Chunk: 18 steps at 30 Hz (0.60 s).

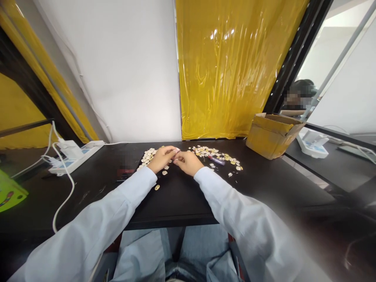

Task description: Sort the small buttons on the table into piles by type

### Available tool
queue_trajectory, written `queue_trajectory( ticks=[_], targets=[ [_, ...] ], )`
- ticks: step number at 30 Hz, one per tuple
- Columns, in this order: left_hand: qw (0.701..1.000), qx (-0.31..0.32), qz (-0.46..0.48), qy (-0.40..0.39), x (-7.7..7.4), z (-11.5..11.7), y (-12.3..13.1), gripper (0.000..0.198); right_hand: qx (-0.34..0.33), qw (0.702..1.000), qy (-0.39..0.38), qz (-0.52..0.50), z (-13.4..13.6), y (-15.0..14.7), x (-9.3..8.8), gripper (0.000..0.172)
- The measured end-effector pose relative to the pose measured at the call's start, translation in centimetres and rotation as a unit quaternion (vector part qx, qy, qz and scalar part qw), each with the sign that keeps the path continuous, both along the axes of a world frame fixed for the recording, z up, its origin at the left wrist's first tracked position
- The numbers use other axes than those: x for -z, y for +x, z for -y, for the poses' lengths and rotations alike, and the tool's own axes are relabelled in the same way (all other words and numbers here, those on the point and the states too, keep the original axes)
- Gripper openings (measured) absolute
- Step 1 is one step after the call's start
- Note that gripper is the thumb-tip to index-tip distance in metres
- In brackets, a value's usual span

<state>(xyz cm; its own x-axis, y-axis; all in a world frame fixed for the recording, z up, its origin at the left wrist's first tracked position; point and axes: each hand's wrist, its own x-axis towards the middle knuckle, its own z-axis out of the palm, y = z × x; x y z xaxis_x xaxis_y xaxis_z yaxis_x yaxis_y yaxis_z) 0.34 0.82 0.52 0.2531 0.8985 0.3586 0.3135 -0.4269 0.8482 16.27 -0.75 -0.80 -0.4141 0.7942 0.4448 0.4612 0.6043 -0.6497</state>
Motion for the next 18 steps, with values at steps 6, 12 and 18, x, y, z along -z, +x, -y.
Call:
queue_trajectory(
  ticks=[6,12,18],
  targets=[
    [0.995,0.021,0.071,-0.061,-0.5,0.7,0.3,0.027,0.021,0.995,0.027,-0.091,-0.3,0.7,-0.7,0.013],
    [0.991,0.001,0.12,-0.062,-0.6,0.5,0.0,0.032,0.013,0.985,0.0,-0.172,-0.4,0.8,-0.9,0.017],
    [1.0,0.006,0.0,0.003,0.9,-0.5,-0.1,0.023,0.151,0.986,-0.072,-0.011,-1.4,2.1,-0.6,0.016]
  ],
)
